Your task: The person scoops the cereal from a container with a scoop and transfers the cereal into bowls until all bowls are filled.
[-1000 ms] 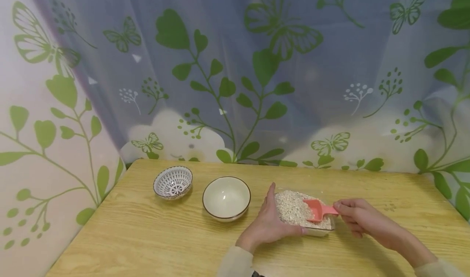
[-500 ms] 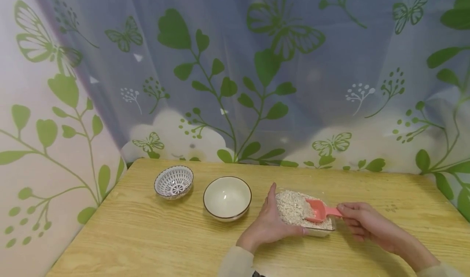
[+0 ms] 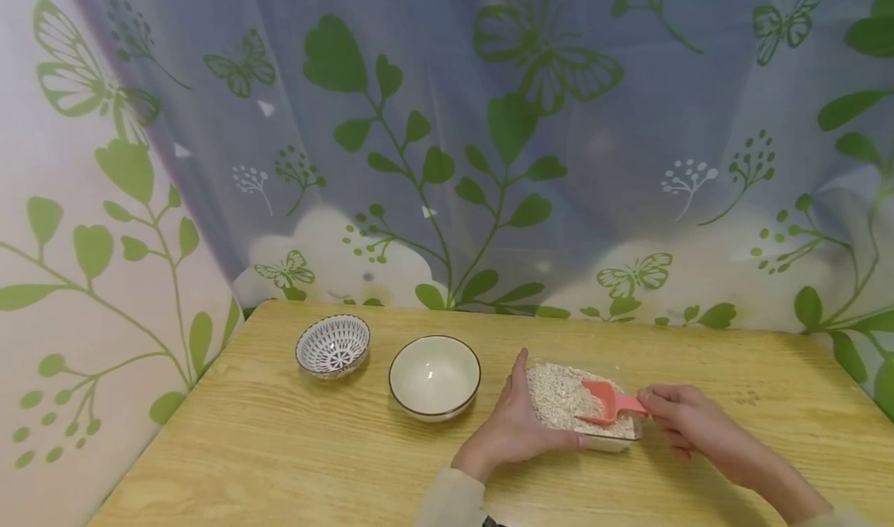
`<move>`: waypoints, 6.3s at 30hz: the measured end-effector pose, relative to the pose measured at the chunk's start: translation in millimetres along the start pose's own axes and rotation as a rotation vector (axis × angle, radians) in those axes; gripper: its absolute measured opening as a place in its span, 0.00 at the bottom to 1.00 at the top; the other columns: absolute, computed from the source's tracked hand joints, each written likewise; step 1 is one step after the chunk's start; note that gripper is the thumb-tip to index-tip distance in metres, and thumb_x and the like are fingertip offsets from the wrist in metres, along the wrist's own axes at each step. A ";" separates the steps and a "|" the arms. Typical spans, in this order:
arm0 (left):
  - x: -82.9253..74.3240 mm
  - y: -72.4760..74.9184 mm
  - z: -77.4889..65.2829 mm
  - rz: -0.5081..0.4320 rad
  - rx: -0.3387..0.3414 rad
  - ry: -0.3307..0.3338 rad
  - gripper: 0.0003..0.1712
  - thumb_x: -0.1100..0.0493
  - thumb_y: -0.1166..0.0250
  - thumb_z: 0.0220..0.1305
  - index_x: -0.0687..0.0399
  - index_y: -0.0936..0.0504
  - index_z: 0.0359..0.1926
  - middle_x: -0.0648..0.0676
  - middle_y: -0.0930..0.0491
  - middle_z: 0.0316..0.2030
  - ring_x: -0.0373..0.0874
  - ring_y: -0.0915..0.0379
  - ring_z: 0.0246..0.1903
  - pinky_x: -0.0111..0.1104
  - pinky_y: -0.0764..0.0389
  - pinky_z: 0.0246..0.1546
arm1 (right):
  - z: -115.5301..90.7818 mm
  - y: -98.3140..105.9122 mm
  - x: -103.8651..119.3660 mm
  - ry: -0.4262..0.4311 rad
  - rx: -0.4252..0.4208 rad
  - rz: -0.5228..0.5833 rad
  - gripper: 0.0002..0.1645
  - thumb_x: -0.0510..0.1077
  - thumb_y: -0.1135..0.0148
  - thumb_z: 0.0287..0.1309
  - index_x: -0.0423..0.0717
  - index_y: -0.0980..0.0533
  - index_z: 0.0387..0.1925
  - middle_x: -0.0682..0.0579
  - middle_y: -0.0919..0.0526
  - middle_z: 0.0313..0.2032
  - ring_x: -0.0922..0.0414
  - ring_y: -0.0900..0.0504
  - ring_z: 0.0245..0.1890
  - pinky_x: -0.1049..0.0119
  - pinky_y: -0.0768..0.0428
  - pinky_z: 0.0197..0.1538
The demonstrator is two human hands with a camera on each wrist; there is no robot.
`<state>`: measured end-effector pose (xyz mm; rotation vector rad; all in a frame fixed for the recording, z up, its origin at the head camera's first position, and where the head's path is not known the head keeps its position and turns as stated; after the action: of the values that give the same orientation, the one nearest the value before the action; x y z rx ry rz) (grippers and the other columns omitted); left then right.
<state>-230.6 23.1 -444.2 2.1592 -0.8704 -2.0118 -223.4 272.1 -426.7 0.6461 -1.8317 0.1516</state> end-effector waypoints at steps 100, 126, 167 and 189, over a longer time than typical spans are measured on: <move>47.8 146.7 -43.0 0.416 -0.273 -0.087 0.66 0.28 0.26 0.48 0.45 0.47 0.81 0.61 0.41 0.74 0.64 0.35 0.69 0.62 0.25 0.63 | -3.4 -3.2 24.0 0.227 0.269 0.517 0.22 0.49 0.70 0.84 0.53 0.27 0.43 0.59 0.42 0.24 0.58 0.53 0.22 0.62 0.53 0.28; 57.3 149.7 -35.9 0.292 -0.217 -0.038 0.77 0.30 0.21 0.42 0.56 0.55 0.82 0.67 0.41 0.76 0.64 0.36 0.71 0.63 0.31 0.69 | 21.2 -26.6 60.4 0.206 0.227 0.429 0.16 0.50 0.63 0.83 0.54 0.37 0.34 0.59 0.46 0.21 0.59 0.54 0.20 0.63 0.53 0.28; 59.6 149.5 -34.4 0.271 -0.203 -0.055 0.77 0.31 0.20 0.42 0.55 0.55 0.82 0.66 0.37 0.74 0.61 0.35 0.70 0.59 0.30 0.69 | 69.9 -89.3 92.7 0.143 0.025 0.014 0.18 0.51 0.57 0.81 0.44 0.37 0.34 0.57 0.44 0.18 0.61 0.49 0.17 0.67 0.42 0.23; 60.9 148.0 -35.3 0.252 -0.191 -0.059 0.78 0.33 0.19 0.40 0.55 0.56 0.82 0.64 0.40 0.76 0.60 0.39 0.74 0.59 0.36 0.73 | 76.6 -123.8 114.3 0.429 -0.157 -0.521 0.07 0.40 0.49 0.70 0.44 0.28 0.34 0.58 0.37 0.20 0.64 0.41 0.19 0.74 0.42 0.22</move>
<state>-250.8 -139.1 -432.5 1.8011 -0.8675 -1.9540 -250.7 96.2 -376.2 0.8807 -1.2075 -0.1877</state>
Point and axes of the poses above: each hand's wrist, its own z-axis towards the middle knuckle, its own y-axis out of the back of the hand, x = y × z, the point moved 4 cm from there along z, towards the middle knuckle
